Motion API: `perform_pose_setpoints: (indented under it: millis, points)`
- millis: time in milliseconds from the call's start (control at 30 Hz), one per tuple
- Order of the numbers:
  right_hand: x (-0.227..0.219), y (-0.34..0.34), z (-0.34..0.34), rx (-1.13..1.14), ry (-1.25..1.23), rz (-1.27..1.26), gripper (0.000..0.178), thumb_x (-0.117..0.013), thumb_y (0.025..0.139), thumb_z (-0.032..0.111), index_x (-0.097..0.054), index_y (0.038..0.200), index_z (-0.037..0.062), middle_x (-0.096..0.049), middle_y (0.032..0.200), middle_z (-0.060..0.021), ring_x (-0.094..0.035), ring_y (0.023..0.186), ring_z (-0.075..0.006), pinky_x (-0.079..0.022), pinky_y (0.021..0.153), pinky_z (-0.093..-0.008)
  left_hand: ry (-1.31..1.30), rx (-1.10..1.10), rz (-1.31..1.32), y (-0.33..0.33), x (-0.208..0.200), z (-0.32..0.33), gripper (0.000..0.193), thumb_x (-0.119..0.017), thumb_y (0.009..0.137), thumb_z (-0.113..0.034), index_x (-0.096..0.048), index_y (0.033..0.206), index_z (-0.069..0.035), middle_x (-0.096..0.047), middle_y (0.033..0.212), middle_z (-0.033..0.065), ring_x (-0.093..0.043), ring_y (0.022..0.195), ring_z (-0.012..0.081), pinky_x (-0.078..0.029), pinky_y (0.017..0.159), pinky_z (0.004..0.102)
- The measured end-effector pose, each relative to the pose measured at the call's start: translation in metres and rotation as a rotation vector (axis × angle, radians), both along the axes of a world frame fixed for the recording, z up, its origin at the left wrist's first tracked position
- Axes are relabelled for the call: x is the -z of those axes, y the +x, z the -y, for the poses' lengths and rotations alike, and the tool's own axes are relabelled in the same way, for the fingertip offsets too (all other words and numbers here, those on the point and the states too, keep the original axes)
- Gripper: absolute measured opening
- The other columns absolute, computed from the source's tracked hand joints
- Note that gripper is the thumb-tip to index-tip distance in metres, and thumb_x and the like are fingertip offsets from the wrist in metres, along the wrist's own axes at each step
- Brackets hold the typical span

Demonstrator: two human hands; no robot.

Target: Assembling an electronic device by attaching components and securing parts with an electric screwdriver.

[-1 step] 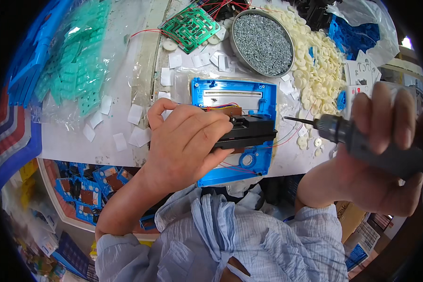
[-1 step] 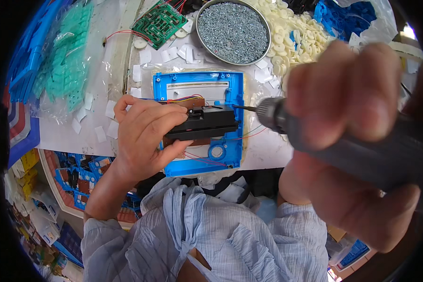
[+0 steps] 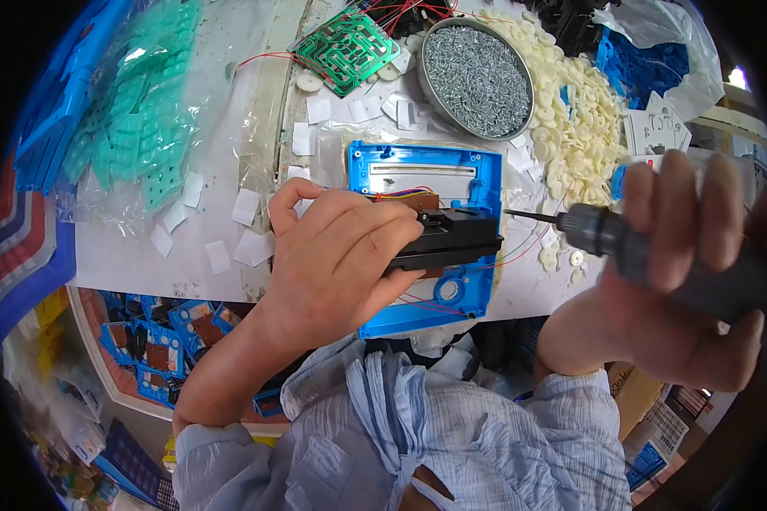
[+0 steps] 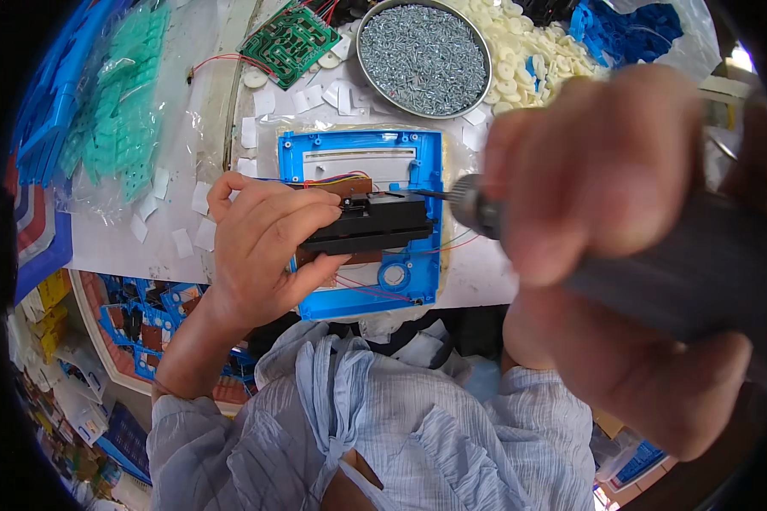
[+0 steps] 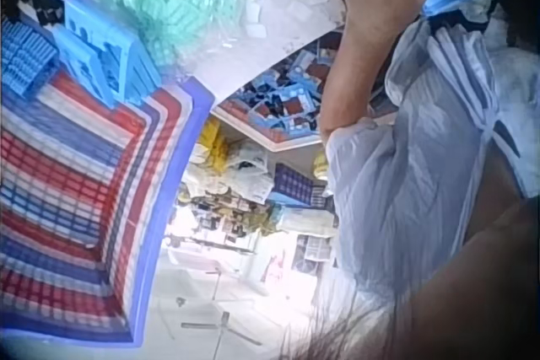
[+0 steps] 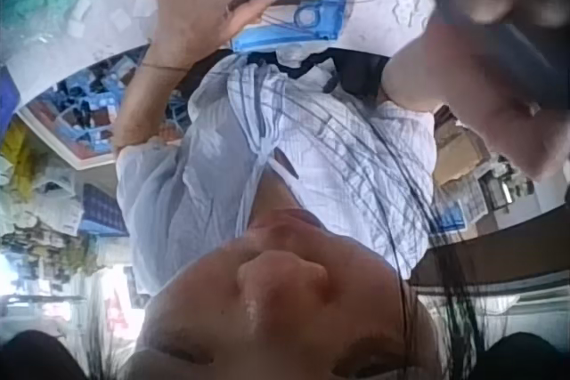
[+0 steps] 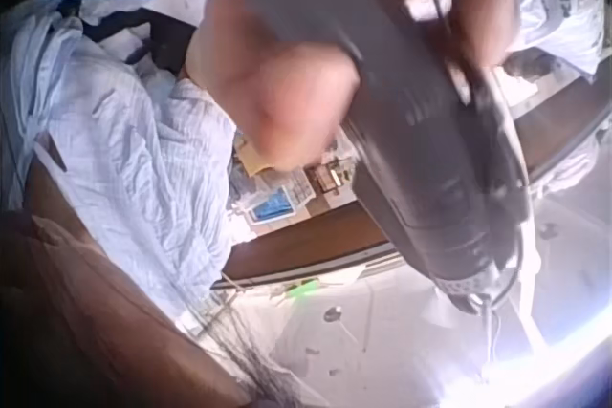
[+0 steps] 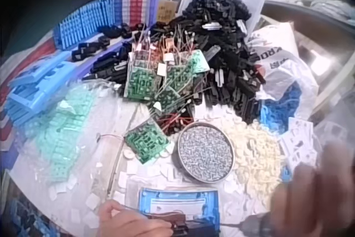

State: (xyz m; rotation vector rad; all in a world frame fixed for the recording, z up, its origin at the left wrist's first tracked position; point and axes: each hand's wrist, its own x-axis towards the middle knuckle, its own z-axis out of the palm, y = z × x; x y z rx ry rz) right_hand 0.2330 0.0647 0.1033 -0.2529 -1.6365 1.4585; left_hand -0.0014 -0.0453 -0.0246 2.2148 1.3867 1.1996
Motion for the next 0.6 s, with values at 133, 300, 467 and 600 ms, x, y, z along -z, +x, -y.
perform_pose_setpoints:
  millis: [133, 300, 467, 600]
  points:
    - [0.029, -0.023, 0.007, -0.078, -0.035, -0.010, 0.048, -0.064, 0.093, 0.041, -0.046, 0.131, 0.0173, -0.056, 0.080, 0.0048, -0.051, 0.069, -0.0094, -0.044, 0.066, -0.0294, -0.024, 0.015, 0.006, -0.002, -0.001, 0.001, 0.051, -0.088, 0.067, -0.028, -0.067, 0.111, -0.013, -0.070, 0.111, -0.0012, -0.064, 0.096, 0.0195, -0.032, 0.095, 0.0455]
    - [0.019, -0.052, 0.017, -0.072, -0.035, 0.178, 0.039, -0.065, 0.095, 0.043, -0.045, 0.115, 0.0168, -0.054, 0.072, 0.0047, -0.049, 0.059, -0.0106, -0.045, 0.062, -0.0316, -0.044, 0.024, -0.028, -0.003, -0.003, 0.001, 0.046, -0.084, 0.071, -0.033, -0.070, 0.110, -0.013, -0.072, 0.112, -0.0008, -0.064, 0.098, 0.0208, -0.032, 0.095, 0.0451]
    - [0.027, -0.055, 0.028, 0.026, -0.098, 0.159, 0.038, -0.067, 0.096, 0.041, -0.043, 0.111, 0.0149, -0.053, 0.069, 0.0020, -0.050, 0.058, -0.0116, -0.046, 0.060, -0.0330, -0.039, 0.023, -0.015, -0.004, -0.004, 0.001, 0.048, -0.085, 0.070, -0.030, -0.068, 0.111, -0.012, -0.070, 0.111, -0.0013, -0.064, 0.099, 0.0193, -0.032, 0.096, 0.0462]
    - [0.029, -0.058, 0.032, 0.057, -0.096, 0.141, 0.039, -0.069, 0.096, 0.040, -0.044, 0.110, 0.0143, -0.055, 0.070, 0.0015, -0.052, 0.057, -0.0119, -0.046, 0.058, -0.0335, -0.047, 0.013, -0.023, -0.003, -0.005, 0.002, 0.048, -0.085, 0.069, -0.026, -0.067, 0.111, -0.013, -0.070, 0.110, -0.0022, -0.063, 0.100, 0.0180, -0.032, 0.098, 0.0467]
